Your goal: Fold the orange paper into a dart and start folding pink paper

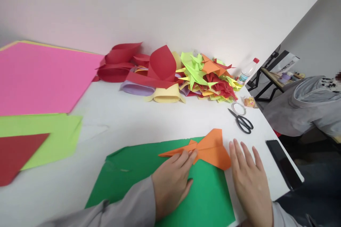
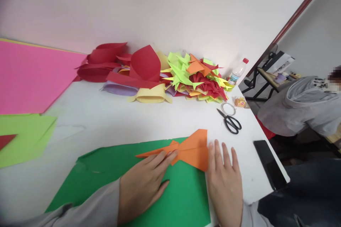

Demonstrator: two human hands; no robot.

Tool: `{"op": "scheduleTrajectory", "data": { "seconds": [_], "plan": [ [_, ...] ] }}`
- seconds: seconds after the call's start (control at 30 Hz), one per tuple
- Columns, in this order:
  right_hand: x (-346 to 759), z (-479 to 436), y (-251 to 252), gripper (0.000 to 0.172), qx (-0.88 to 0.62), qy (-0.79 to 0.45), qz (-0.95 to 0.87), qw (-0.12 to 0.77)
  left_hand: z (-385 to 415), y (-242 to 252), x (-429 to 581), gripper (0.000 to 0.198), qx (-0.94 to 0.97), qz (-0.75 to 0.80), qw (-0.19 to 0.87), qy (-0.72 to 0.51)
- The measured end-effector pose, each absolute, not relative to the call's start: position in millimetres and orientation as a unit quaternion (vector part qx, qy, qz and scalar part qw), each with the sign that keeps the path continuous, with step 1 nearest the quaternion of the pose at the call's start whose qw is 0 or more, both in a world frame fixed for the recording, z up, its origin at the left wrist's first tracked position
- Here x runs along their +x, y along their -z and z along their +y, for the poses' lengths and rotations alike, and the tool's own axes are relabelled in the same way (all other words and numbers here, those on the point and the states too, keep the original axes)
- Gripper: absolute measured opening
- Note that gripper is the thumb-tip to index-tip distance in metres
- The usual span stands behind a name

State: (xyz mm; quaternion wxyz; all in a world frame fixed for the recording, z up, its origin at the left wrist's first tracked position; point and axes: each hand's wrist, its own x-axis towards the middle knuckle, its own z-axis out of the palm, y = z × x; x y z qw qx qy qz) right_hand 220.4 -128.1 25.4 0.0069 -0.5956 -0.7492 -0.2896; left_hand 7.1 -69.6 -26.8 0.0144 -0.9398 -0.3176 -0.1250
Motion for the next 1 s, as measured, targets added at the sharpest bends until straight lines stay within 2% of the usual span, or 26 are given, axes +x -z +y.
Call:
{"op": "scheduleTrajectory", "data": {
  "seconds": [0.1,0.33,0.63,1.0],
  "plan": [
    [192.6,-126.4,-19.3,0.044,-0.554,0.235,-0.797,0.052,-70.4,29.4,7.2,0.045,-0.939,-0.32,0.018,0.126],
    [175.3,-113.7,14.3,0.06,-0.558,0.134,-0.815,0.077,-67.9,34.0,5.2,0.048,-0.946,-0.3,0.004,0.126],
    [199.4,-118.9,9.1,0.073,-0.59,0.135,-0.796,0.026,-71.1,19.2,4.9,0.044,-0.941,-0.318,0.016,0.115],
    [214.0,-121.7,-1.1,0.074,-0.637,0.182,-0.748,0.047,-71.3,16.2,5.5,0.042,-0.939,-0.321,0.016,0.122]
  ]
}}
